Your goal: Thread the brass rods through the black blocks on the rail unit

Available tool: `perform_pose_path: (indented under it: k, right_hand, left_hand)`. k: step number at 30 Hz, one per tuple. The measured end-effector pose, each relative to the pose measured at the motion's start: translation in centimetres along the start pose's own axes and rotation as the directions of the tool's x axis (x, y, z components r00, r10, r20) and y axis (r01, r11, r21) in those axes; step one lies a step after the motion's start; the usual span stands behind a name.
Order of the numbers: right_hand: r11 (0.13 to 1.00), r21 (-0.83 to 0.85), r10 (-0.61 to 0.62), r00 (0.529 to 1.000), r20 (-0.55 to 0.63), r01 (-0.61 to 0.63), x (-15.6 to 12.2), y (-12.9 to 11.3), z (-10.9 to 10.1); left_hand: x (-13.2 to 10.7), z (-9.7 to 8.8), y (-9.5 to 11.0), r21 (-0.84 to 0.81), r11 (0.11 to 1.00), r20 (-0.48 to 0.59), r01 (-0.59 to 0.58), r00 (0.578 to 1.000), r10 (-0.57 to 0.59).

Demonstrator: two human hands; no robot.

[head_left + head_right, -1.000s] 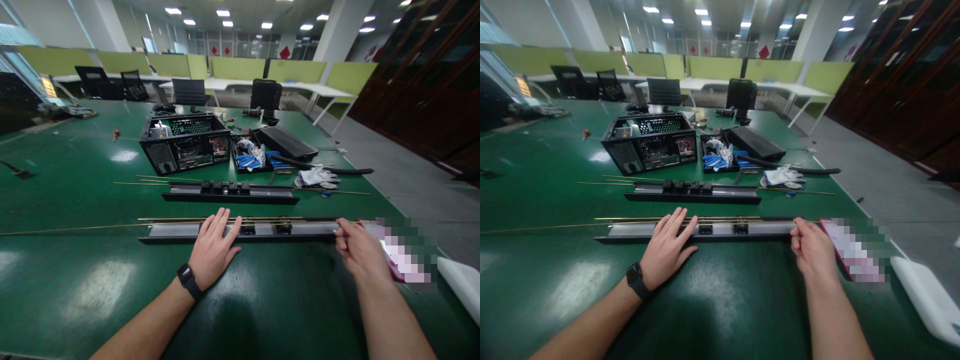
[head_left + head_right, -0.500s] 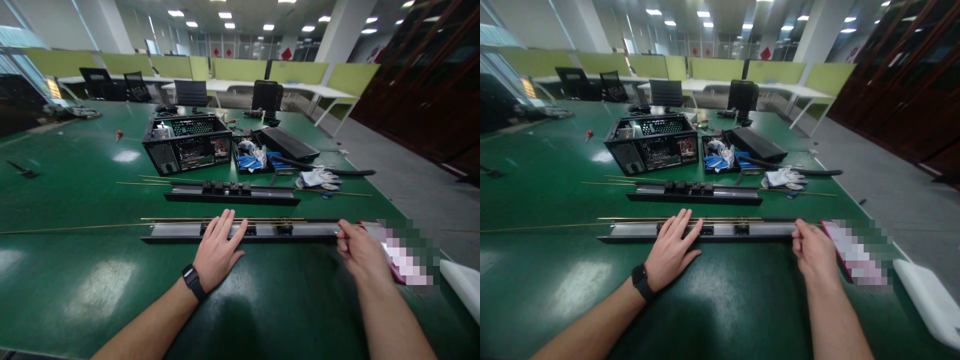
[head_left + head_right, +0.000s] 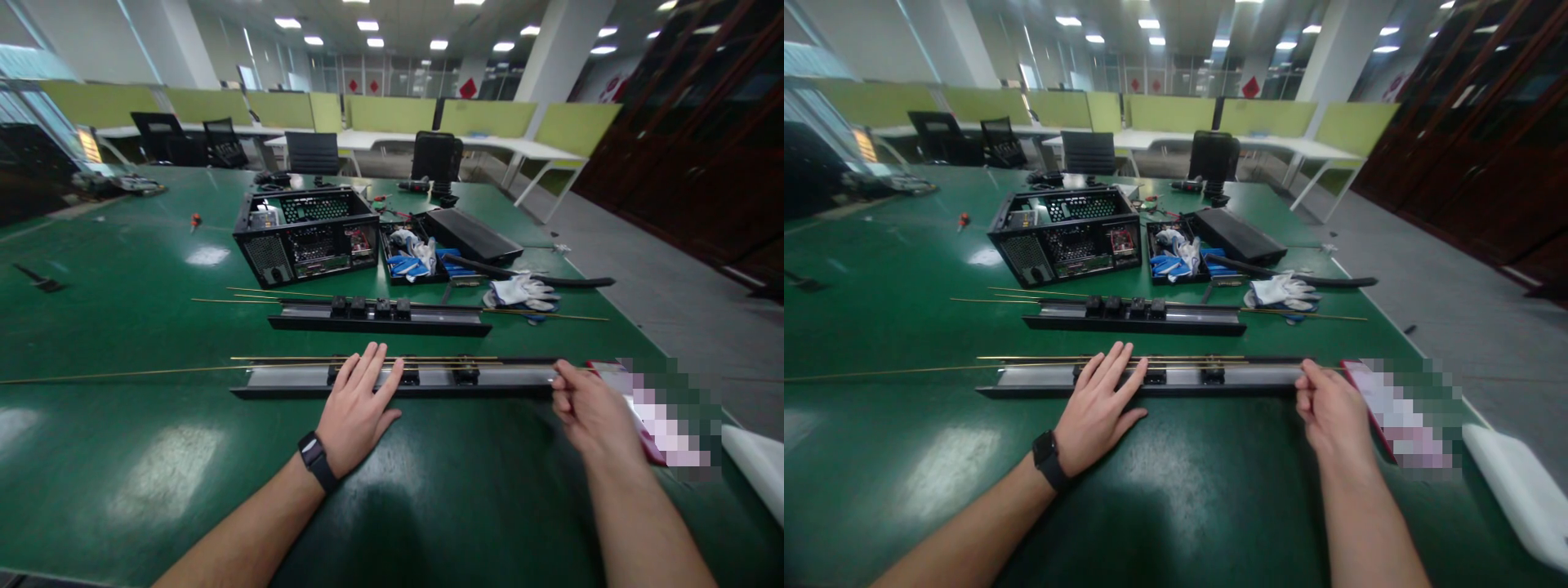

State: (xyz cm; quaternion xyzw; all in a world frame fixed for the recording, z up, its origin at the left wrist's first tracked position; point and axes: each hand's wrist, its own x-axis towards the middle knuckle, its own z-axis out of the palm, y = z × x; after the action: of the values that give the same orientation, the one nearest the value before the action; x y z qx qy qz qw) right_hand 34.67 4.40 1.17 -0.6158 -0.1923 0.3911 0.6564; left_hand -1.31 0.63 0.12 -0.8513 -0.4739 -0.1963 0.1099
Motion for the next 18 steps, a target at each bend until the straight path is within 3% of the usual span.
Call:
perform_pose_path:
  k: [12,18]
  right_hand:
    - [1.0,-0.015,0.003,1.0,0.026,-0.003,0.4,0.4,-0.3]
    - [0.996,-0.081,0.035,0.988,0.152,-0.022,-1.0,0.4,0.5]
  left_hand:
    - [-0.1,0.0,0.0,0.0,1.0,0.007,0.013,1.0,-0.013]
    - [0.0,0.1,-0.2,-0.002,1.0,0.002,0.023,1.0,-0.023]
